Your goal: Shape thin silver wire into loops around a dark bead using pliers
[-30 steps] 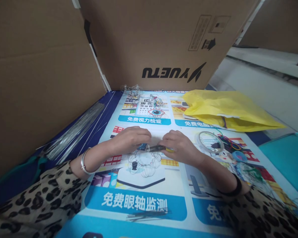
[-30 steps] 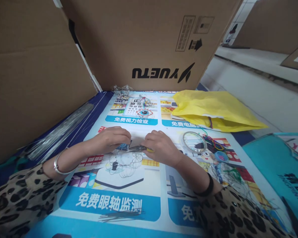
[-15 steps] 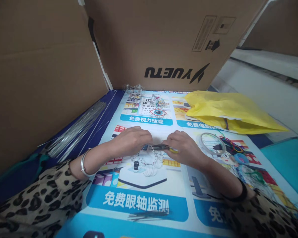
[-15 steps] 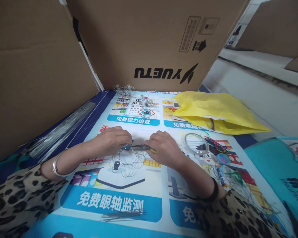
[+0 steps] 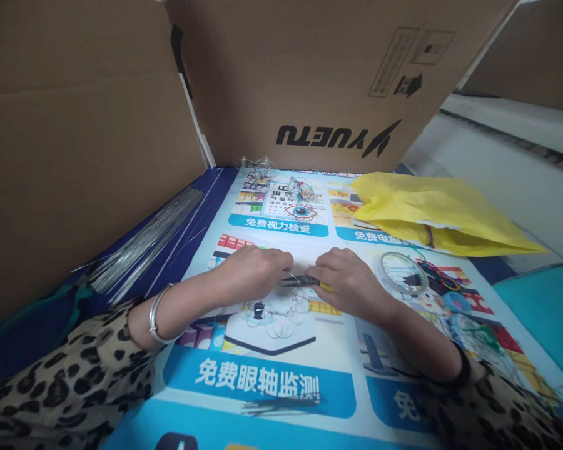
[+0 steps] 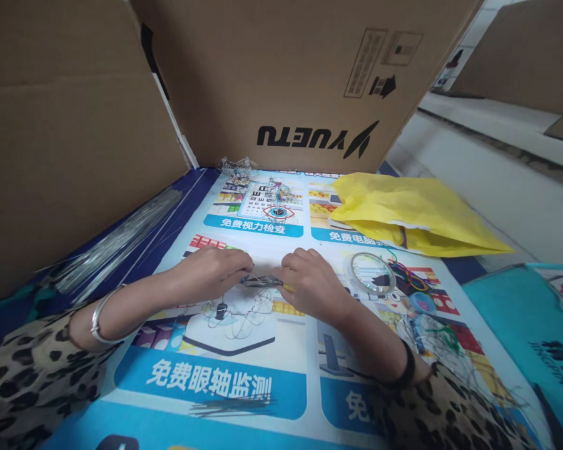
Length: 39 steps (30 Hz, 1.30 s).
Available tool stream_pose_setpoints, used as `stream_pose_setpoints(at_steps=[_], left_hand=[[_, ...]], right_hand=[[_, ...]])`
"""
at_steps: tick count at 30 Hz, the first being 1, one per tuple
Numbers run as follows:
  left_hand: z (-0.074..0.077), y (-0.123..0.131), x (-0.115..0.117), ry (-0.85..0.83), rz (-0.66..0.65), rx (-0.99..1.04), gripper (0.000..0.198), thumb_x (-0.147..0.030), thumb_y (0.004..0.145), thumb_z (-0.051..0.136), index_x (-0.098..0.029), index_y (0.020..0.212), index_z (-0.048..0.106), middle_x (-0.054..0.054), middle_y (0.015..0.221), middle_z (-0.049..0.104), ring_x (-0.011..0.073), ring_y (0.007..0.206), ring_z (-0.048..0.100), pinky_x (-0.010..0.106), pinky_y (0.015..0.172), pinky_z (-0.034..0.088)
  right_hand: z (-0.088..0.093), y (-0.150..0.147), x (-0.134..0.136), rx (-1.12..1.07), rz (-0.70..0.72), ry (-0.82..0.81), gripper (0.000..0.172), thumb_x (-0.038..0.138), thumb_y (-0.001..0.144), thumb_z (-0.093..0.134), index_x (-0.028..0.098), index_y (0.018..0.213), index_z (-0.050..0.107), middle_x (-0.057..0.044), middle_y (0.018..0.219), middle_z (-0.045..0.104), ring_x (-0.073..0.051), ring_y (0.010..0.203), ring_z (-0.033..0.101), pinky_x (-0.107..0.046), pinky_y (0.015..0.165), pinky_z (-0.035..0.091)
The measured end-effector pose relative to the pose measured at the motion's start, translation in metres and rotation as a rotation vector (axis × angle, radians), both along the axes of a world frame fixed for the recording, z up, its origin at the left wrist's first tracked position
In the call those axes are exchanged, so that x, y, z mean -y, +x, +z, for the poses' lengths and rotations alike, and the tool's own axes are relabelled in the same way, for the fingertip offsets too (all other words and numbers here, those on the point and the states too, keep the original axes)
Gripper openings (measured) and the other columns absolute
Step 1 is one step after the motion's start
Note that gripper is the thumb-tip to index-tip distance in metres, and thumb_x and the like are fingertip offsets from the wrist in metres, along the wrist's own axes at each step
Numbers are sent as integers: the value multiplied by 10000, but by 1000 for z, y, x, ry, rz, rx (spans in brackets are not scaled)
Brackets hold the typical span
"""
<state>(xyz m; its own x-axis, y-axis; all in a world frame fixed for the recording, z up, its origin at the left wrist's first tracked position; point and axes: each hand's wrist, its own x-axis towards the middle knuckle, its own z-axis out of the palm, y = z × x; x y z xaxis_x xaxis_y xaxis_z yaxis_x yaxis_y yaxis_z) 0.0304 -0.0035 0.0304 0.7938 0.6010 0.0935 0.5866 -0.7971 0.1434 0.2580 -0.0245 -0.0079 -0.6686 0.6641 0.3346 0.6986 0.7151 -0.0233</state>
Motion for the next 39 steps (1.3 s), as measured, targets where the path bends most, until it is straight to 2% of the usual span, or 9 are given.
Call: stream_pose_setpoints(at_steps=[5, 11, 23, 28, 32, 39], left_hand=[[0, 2, 3, 84, -2, -51, 90, -122, 817, 414, -164, 810, 494, 15, 747, 612, 128, 590, 558, 227, 474, 303], [-7, 0, 2, 142, -42, -58, 110, -90, 792, 442, -181, 848, 470, 3, 776, 610, 134, 583, 556, 236, 448, 260], [-7, 0, 0, 157, -122, -42, 149, -73, 797, 445, -189, 887, 470, -20, 727, 581, 123, 570, 538, 243, 458, 260], [-8, -1, -2, 140, -109, -45, 136, -65, 790, 440, -182, 851, 474, -18, 735, 588, 116, 581, 534, 242, 456, 239], [-9, -2, -3, 119, -101, -54, 176, -62, 797, 431, -195, 896, 491, -22, 762, 594, 113, 623, 548, 235, 479, 269], [-6, -1, -3, 127, -135, -73, 184, -80, 810, 442, -212, 926, 497, -32, 775, 608, 112, 612, 556, 230, 488, 285]], right_hand=[[4, -2, 4, -8, -4, -10, 170, 274, 795, 541, 215, 906, 655, -48, 806, 588, -169, 774, 472, -308, 690, 318], [2, -3, 5, -24, 4, -25, 175, 270, 792, 545, 207, 912, 655, -51, 819, 594, -171, 780, 483, -306, 695, 325], [-3, 2, -2, -14, 36, -36, 182, 233, 786, 543, 208, 935, 645, -45, 846, 602, -172, 816, 488, -303, 722, 334], [-2, 4, -2, -17, 27, -31, 167, 270, 797, 541, 205, 908, 646, -47, 837, 593, -169, 807, 478, -300, 724, 330], [-3, 5, -2, -38, 19, -28, 177, 297, 798, 543, 203, 910, 642, -50, 839, 589, -170, 801, 472, -300, 724, 326], [-4, 3, -3, -34, 52, -50, 169, 260, 788, 547, 203, 916, 643, -47, 841, 599, -170, 811, 482, -294, 723, 324]])
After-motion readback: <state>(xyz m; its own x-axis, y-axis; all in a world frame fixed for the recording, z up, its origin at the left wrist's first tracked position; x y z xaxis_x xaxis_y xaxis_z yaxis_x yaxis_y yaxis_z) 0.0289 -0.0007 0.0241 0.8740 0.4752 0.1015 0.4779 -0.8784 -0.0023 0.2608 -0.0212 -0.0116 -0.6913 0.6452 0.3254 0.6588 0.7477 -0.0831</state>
